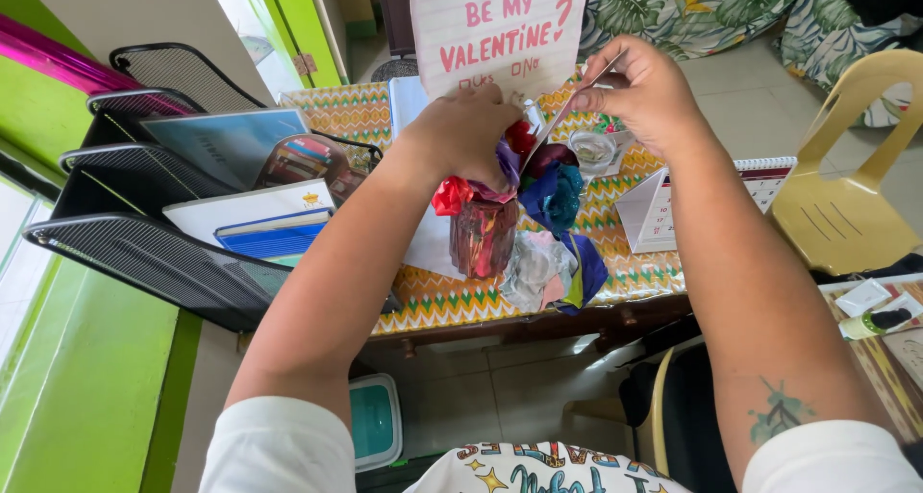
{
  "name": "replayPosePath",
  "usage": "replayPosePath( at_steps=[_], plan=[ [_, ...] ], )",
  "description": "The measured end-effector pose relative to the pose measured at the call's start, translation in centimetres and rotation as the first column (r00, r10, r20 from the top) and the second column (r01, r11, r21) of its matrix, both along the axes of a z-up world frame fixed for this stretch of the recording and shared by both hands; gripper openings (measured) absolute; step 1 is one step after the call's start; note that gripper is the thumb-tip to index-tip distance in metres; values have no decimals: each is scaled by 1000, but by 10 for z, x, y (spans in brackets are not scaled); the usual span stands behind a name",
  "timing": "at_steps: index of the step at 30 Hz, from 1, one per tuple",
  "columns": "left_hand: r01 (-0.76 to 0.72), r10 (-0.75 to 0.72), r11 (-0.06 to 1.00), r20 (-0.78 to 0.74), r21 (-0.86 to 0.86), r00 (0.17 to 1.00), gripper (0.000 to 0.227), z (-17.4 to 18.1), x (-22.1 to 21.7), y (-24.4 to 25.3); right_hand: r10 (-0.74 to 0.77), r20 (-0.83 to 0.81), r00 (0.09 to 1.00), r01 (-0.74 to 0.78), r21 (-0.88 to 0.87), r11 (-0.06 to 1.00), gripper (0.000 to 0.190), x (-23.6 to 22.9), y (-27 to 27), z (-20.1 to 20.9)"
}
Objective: Cleaning and organizing a library desk surface using a cloth and a duster.
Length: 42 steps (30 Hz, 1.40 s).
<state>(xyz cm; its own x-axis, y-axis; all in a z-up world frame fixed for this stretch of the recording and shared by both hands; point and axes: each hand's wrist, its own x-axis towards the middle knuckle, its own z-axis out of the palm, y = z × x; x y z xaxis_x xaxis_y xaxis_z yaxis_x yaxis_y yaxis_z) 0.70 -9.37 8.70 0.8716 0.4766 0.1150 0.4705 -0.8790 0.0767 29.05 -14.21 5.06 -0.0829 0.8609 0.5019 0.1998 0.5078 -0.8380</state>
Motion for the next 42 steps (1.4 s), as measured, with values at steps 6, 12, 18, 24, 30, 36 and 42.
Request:
replayPosePath(
  at_steps=[6, 12, 18, 24, 30, 36, 42],
  plan=[
    [9, -37, 994, 249, 113, 968, 78, -28, -4, 12, 38, -29, 999, -37, 7, 999, 28, -6, -5, 6],
    [46, -92, 988, 328, 146, 940, 77, -34, -1, 7, -17, 59, 998, 14, 50, 999, 28, -8, 1, 8],
    [-11, -13, 995, 239, 100, 971, 88, -28, 3, -2, 31, -23, 999, -33, -58, 998, 33, -8, -3, 5],
    [-65, -21, 971, 350, 231, 937, 76, -38, -5, -15, -116, -51, 992, 119, 65, 991, 65, -16, -27, -23],
    [-124, -89, 939, 577, 320, 812, 88, -48, -44, -54, -490, -429, 759, 480, -140, 866, 39, -6, -35, -158],
    [-197, 153, 977, 914, -83, 375, 69, -145, -58, -75, -358, -243, 902, 285, -291, 913, 76, -81, -50, -244],
    [-132, 302, 953, 858, -271, 416, 71, -233, -62, -106, -515, 149, 844, 535, -168, 828, 120, -146, -16, -250]
  ],
)
